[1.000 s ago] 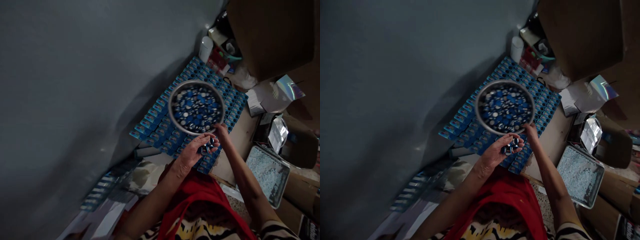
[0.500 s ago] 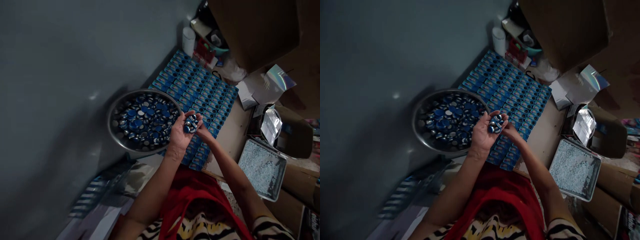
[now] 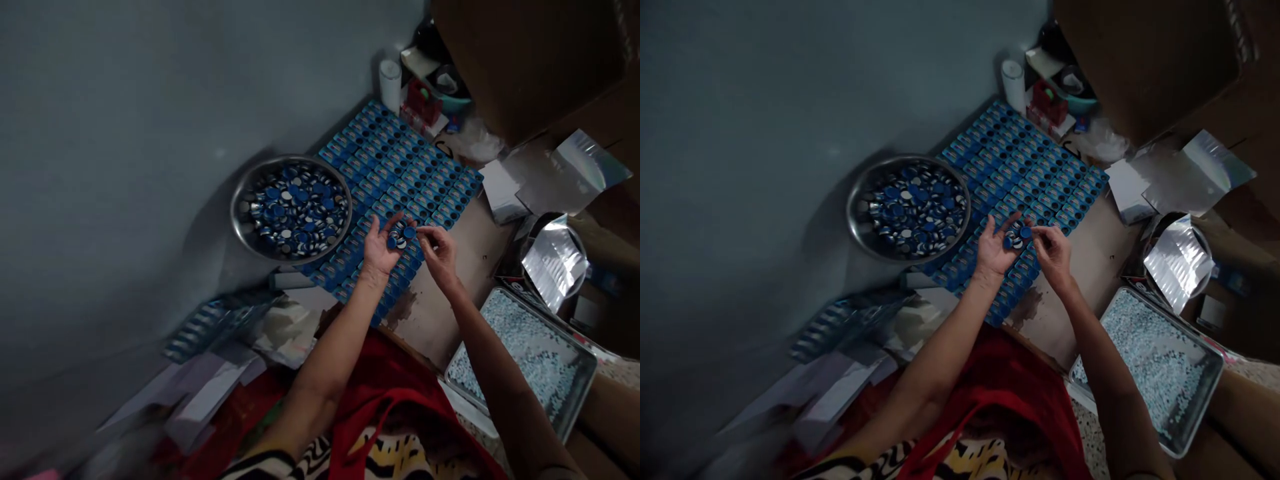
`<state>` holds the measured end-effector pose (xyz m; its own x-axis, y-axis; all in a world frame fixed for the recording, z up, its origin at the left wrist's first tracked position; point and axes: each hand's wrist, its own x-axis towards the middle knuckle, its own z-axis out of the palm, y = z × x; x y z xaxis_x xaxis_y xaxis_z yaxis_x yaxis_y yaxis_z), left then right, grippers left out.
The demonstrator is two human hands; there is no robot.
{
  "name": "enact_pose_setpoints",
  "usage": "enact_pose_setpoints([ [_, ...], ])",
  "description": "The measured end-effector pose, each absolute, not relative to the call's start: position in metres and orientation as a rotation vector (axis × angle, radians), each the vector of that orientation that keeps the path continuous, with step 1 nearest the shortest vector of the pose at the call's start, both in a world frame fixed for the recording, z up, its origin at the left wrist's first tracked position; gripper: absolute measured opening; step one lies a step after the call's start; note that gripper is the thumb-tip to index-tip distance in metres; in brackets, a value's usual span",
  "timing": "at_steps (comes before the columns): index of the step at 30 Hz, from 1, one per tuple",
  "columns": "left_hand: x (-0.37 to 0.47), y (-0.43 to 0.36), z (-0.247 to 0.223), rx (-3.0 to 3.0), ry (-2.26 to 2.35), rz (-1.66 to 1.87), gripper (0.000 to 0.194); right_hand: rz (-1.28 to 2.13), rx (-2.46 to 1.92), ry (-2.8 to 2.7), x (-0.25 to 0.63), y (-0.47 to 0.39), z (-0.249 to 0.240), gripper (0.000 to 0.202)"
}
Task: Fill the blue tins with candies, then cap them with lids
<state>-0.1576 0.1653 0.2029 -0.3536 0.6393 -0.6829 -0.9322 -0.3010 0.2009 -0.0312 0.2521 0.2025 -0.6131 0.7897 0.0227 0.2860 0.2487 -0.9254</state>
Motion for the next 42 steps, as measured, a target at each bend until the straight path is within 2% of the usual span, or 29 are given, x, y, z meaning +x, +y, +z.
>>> enact_pose_setpoints([
  [5,-0.161,0.174,0.182,-0.6,0.749,1.794,0.057,1.363,-1.089,-2.137,-0.039,0.265,0.181,0.03],
  [10,-0.169,0.186,0.165,-0.666,0.734,1.775,0.054,1.22,-1.149,-2.291,-0.053,0.272,0.152,0.011],
  [15,-0.196,0.189,0.151,-0.761,0.725,1.79,0.049,1.366,-1.213,-2.109,-0.087,0.303,0.14,0.02],
  [19,-0.223,0.181,0.14,-0.715,0.684,1.839,0.042,1.075,-1.344,-2.336,-0.139,0.354,0.137,0.019],
  [24,-0.238,0.183,0.136,-0.655,0.599,1.83,0.051,0.617,-1.396,-2.848,-0.189,0.387,0.134,0.016],
  [28,-0.238,0.188,0.127,-0.685,0.536,1.801,0.053,0.449,-1.481,-3.0,-0.204,0.403,0.127,0.007],
  [33,-0.239,0.185,0.12,-0.702,0.499,1.777,0.059,0.509,-1.423,-3.016,-0.212,0.427,0.113,0.031],
  [38,-0.239,0.178,0.13,-0.686,0.545,1.796,0.062,0.542,-1.333,-2.981,-0.205,0.397,0.139,0.016],
  [42,-0.233,0.173,0.132,-0.694,0.618,1.798,0.056,0.948,-1.101,-2.813,-0.174,0.327,0.172,0.018],
])
